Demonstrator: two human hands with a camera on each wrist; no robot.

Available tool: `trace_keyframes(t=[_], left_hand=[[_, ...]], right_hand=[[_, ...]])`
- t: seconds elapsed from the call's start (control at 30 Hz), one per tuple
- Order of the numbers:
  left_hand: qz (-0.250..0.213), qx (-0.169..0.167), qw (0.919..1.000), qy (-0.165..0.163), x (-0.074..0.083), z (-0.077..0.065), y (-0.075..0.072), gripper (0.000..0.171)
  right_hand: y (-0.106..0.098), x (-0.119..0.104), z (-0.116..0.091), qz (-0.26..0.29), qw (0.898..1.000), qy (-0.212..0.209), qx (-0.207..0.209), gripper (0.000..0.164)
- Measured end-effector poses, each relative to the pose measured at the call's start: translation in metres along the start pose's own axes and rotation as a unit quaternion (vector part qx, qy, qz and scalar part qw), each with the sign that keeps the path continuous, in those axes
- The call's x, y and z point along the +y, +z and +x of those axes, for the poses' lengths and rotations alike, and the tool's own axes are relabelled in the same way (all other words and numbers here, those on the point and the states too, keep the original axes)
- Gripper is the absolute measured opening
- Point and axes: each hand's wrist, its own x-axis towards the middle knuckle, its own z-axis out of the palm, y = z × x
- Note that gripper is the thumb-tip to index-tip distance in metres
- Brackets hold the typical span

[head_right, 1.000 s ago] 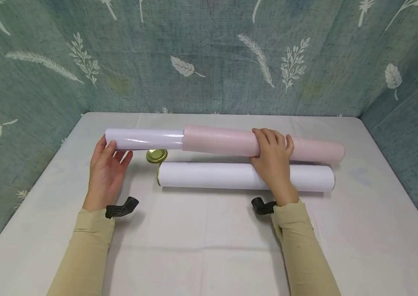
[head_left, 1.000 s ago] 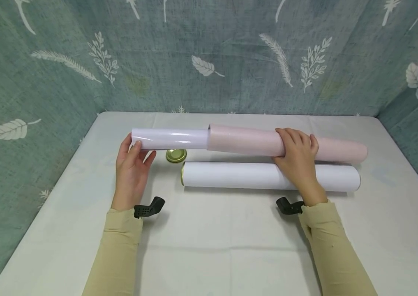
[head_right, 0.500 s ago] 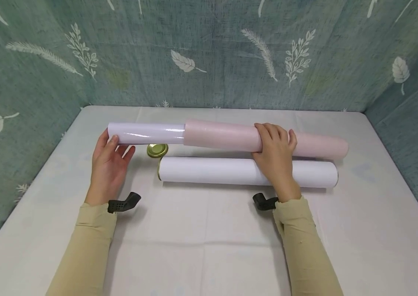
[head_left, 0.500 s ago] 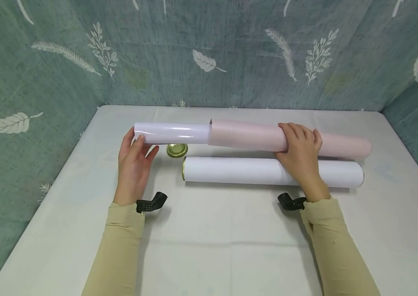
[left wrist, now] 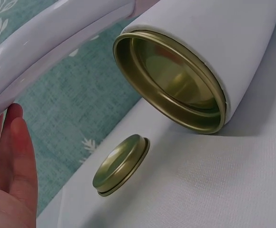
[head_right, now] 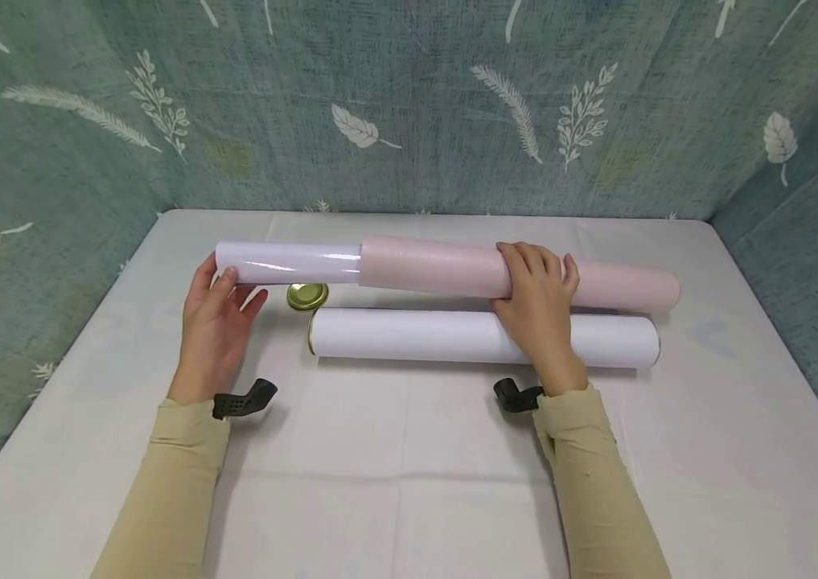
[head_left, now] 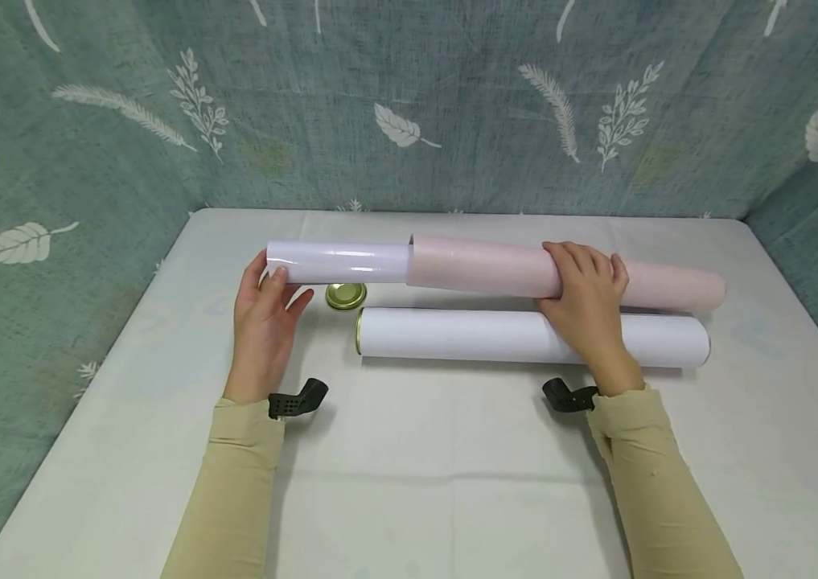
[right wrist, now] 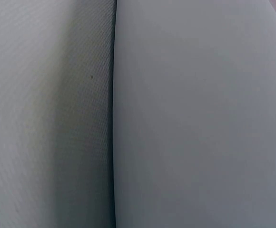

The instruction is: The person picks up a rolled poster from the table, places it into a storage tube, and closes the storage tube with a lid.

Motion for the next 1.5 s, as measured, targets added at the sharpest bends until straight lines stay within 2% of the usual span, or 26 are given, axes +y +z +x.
trace_keyframes(t=[0.37, 0.93, 1.5], left_hand=[[0.016, 0.012, 0.9998, -0.006, -0.002, 0.000, 0.007, 0.044], [0.027, 0.010, 0.9996, -0.005, -0.005, 0.001, 0.015, 0.045], [0.086, 0.009, 0.9963, 0.001, 0.003, -0.001, 0.015, 0.047]], right_hand=[[0.000, 0.004, 0.003, 0.001, 1.000, 0.004, -0.009, 0.067], [0.002, 0.010, 0.010, 0.009, 1.000, -0.008, -0.006, 0.064], [0.001, 0.009, 0.009, 0.018, 1.000, -0.022, -0.001, 0.065]])
